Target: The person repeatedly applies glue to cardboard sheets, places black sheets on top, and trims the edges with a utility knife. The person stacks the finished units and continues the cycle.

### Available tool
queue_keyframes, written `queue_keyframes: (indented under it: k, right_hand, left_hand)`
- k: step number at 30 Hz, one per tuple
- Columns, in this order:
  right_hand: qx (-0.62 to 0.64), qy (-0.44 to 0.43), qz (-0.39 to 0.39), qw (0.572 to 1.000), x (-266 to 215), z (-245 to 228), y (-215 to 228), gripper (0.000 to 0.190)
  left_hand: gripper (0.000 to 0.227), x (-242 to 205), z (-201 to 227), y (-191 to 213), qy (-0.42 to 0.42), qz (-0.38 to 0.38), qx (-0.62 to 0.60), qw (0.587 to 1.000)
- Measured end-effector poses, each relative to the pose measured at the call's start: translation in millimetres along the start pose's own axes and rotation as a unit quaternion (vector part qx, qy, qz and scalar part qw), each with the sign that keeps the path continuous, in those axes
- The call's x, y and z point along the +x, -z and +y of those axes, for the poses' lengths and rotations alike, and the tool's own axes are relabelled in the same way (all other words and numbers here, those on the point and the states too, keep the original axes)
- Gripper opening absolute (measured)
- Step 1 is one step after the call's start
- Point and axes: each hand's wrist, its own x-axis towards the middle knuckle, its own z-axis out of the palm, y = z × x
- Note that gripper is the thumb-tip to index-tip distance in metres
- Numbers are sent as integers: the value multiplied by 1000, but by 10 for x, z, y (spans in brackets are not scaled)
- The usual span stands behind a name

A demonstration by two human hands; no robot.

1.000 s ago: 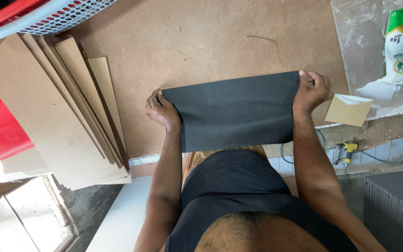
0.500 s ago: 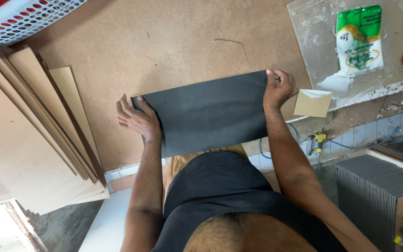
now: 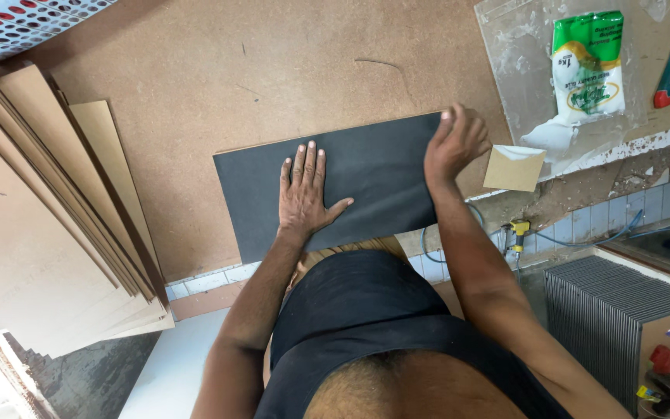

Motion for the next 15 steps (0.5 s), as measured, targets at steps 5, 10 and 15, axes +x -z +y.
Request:
queue_keyframes:
  k: [5,10,15]
  right_hand:
    - [167,249,-299,906,-658,-1020,148,84]
    - [106,227,-322,913,-796,-1082,40,115]
    - [-63,85,-325,940,-313,-147,136,113]
  left_hand:
    - [113,-11,7,-69,-4,14,70,997]
    - [119,8,-34,-82,-4,13,22,1000]
    - [123,50,23,-3,6,15,21,1000]
